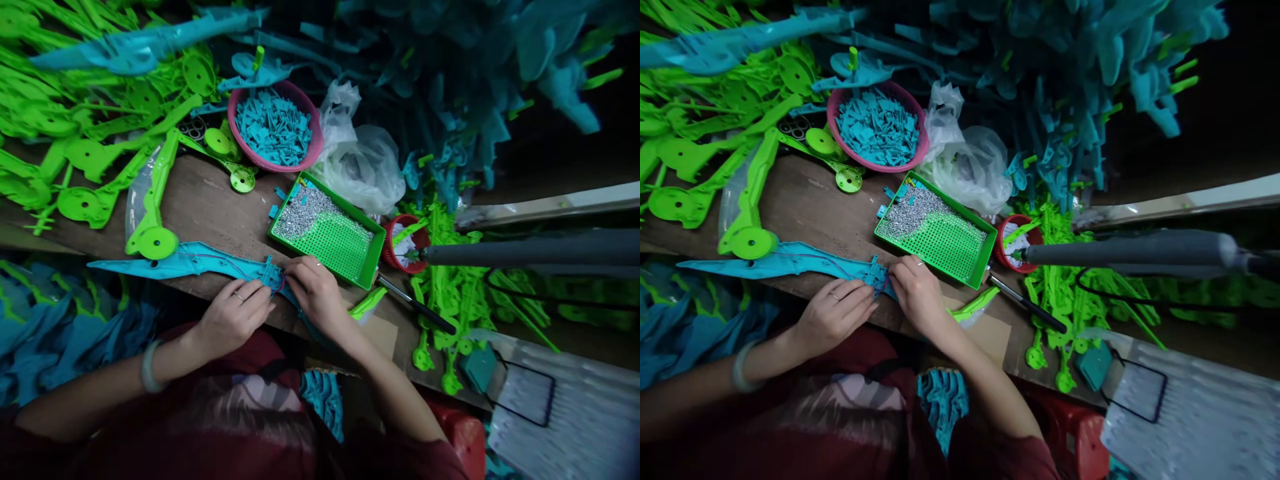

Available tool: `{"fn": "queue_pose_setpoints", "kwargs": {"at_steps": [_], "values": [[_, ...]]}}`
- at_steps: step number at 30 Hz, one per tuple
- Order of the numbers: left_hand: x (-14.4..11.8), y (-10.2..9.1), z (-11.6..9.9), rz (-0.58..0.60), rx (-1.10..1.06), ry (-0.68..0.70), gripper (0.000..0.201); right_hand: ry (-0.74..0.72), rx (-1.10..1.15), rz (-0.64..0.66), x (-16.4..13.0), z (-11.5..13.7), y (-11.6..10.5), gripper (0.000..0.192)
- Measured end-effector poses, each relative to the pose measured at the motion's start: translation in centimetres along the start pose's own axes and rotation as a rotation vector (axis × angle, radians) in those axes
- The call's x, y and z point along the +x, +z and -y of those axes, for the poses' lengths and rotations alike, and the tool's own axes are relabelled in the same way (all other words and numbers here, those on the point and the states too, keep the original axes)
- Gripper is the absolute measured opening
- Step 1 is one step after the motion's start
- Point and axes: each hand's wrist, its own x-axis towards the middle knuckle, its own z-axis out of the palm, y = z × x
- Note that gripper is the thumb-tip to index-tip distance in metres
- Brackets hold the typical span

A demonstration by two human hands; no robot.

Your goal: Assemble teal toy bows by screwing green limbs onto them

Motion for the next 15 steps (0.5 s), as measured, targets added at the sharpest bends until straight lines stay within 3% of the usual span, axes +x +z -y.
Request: {"fn": "queue_pose_setpoints", "kwargs": {"at_steps": [5, 11, 15], "values": [[0.0, -0.2, 0.4, 0.007, -0.018, 0.012, 0.01, 0.023, 0.056, 0.022, 0.5, -0.2, 0.1, 0.016], [0.7, -0.9, 0.4, 0.112, 0.064, 0.071, 0.034, 0.017, 0.172, -0.058, -0.7, -0.4, -0.7, 0.009], [1.2, -1.0, 0.1, 0.187, 0.13, 0.098, 0.035, 0.022, 0.022, -0.1, -2.8, 0.4, -1.5, 0.007]]}}
